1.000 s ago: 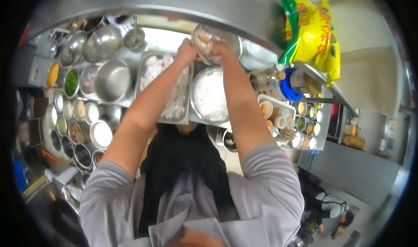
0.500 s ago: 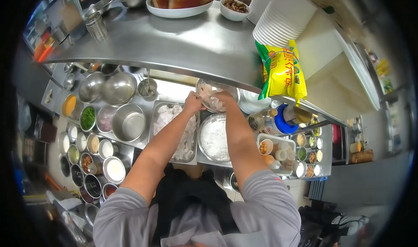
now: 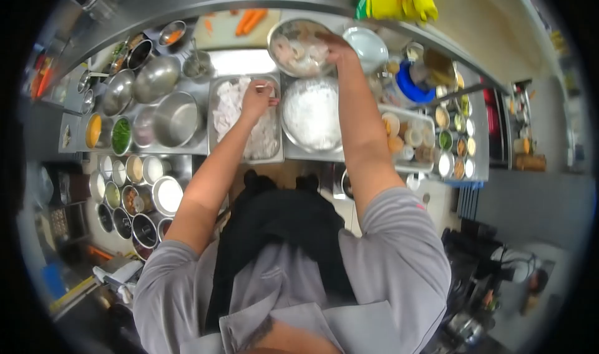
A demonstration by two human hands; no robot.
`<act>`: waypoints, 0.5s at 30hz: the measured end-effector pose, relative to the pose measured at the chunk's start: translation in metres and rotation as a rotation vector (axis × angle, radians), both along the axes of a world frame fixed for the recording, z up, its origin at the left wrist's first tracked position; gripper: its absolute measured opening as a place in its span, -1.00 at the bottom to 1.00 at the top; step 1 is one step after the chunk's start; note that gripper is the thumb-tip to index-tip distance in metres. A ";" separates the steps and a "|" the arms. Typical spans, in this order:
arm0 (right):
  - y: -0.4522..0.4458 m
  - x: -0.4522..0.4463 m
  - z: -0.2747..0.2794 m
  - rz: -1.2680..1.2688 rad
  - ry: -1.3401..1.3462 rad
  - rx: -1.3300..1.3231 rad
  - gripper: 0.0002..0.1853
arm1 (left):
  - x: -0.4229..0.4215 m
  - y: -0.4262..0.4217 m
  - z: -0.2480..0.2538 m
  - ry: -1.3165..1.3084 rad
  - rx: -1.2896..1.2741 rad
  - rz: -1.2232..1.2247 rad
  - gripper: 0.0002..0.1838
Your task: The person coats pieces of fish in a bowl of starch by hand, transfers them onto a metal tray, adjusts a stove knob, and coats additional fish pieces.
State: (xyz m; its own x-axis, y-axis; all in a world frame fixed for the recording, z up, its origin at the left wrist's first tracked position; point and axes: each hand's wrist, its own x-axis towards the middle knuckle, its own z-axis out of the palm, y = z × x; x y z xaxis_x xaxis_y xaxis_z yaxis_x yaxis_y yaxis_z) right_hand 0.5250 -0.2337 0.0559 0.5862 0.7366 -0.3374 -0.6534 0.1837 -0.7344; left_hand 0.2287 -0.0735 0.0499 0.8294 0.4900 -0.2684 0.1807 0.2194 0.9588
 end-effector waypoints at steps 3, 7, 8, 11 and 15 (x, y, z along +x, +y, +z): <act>-0.023 -0.061 0.070 -0.018 -0.081 -0.084 -0.50 | -0.043 -0.012 -0.002 0.012 0.010 -0.046 -0.68; -0.070 -0.110 0.054 0.006 -0.134 -0.034 -0.43 | -0.079 -0.026 -0.026 -0.074 0.074 -0.088 -0.74; -0.078 -0.120 0.045 0.033 -0.165 -0.104 -0.32 | -0.083 -0.030 -0.027 -0.070 0.075 -0.094 -0.74; -0.092 -0.151 0.027 0.129 -0.256 -0.461 -0.18 | -0.089 -0.048 -0.022 -0.005 0.104 -0.130 -0.72; -0.092 -0.180 0.011 0.268 -0.546 -0.810 -0.09 | -0.083 -0.063 -0.018 0.067 0.199 -0.172 -0.66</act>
